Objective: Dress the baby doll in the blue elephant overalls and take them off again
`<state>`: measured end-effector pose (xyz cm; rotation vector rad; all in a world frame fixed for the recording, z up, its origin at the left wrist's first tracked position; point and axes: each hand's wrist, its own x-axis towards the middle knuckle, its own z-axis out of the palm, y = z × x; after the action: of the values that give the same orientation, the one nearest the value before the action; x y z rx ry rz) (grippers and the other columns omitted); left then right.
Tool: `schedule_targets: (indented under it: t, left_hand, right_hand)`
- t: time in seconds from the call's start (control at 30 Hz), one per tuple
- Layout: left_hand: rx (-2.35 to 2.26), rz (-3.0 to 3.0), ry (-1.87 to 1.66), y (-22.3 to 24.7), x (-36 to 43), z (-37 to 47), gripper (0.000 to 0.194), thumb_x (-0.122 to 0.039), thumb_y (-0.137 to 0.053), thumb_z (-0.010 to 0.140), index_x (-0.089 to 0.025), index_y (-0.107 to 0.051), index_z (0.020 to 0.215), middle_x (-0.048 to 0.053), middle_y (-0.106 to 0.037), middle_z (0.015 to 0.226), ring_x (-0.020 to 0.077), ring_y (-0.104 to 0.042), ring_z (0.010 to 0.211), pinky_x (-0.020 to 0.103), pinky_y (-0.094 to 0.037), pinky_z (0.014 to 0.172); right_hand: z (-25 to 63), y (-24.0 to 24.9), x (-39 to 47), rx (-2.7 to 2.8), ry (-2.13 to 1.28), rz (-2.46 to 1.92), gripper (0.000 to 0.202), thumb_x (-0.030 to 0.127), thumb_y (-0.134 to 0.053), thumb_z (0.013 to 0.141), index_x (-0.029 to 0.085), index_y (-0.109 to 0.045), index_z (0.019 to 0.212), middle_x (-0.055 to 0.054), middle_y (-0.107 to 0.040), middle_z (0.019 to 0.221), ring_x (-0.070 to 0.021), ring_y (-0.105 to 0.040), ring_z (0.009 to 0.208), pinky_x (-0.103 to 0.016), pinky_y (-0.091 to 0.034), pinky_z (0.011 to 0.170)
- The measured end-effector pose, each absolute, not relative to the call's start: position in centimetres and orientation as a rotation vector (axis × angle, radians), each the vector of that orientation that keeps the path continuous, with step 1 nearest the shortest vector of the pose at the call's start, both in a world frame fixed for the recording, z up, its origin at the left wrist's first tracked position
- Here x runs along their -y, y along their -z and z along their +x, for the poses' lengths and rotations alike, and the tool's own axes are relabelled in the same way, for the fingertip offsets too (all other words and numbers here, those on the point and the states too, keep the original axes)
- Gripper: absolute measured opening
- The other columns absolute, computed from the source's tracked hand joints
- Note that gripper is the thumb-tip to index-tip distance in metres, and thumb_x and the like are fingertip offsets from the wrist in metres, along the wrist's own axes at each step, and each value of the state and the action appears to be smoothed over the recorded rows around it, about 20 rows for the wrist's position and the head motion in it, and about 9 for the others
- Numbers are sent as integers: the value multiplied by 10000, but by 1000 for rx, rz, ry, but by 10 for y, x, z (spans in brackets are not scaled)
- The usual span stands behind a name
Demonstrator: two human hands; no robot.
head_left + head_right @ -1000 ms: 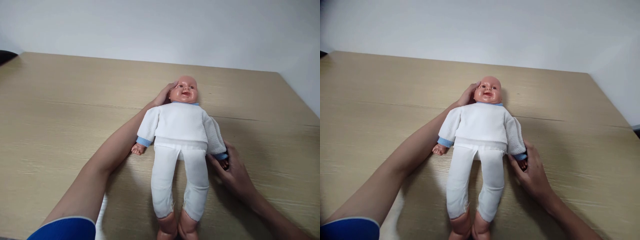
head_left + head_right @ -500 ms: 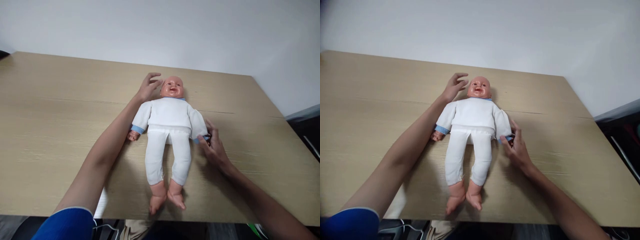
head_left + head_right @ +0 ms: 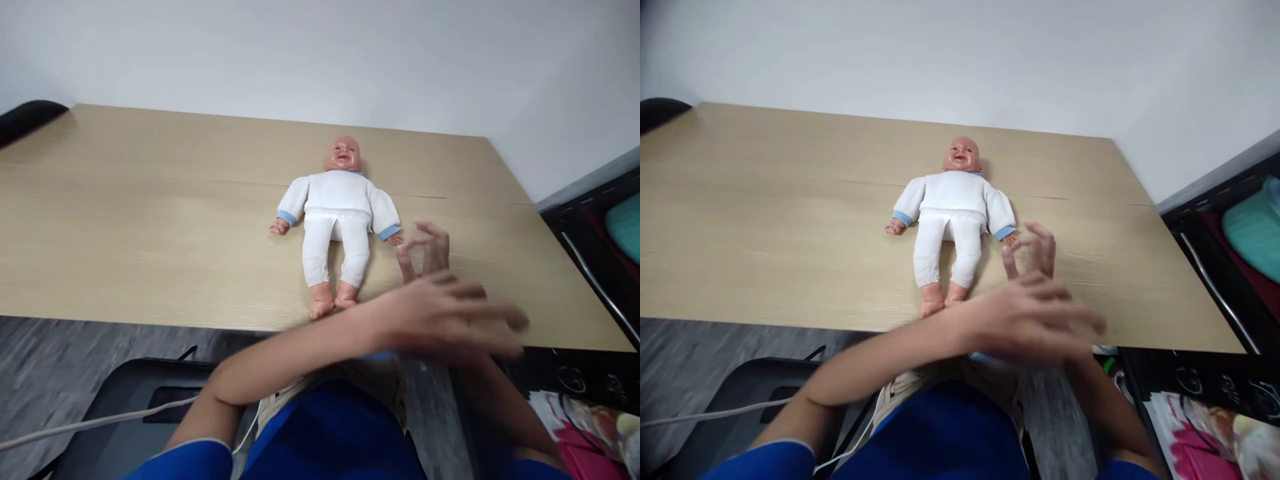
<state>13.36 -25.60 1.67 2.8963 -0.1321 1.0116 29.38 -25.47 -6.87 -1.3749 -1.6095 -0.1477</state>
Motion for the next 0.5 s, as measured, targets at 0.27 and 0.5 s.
schedule_targets:
  t: [0.27, 0.5]
  left_hand:
    - [-242, 2254, -709, 162, 404, 77, 173, -416, -736, 1176, -320, -873, 1222, 47, -965, 1247, 242, -902, 1020, 442, -719, 1004]
    - [-996, 1943, -374, 206, 396, 11, 511, -513, -705, 1184, -241, -714, 1616, 210, -693, 1757, 426, -650, 1678, 620, -519, 1451]
  right_hand:
    - [332, 156, 454, 1665, 405, -1406, 263, 197, -829, 1007, 392, -664, 1072, -9, -858, 1027, -326, -847, 882, -567, -722, 805]
    - [340, 248, 486, 1273, -233, -1810, 368, 711, -741, 1030, 353, -701, 1107, -119, -852, 1089, -447, -854, 1032, -723, -755, 887]
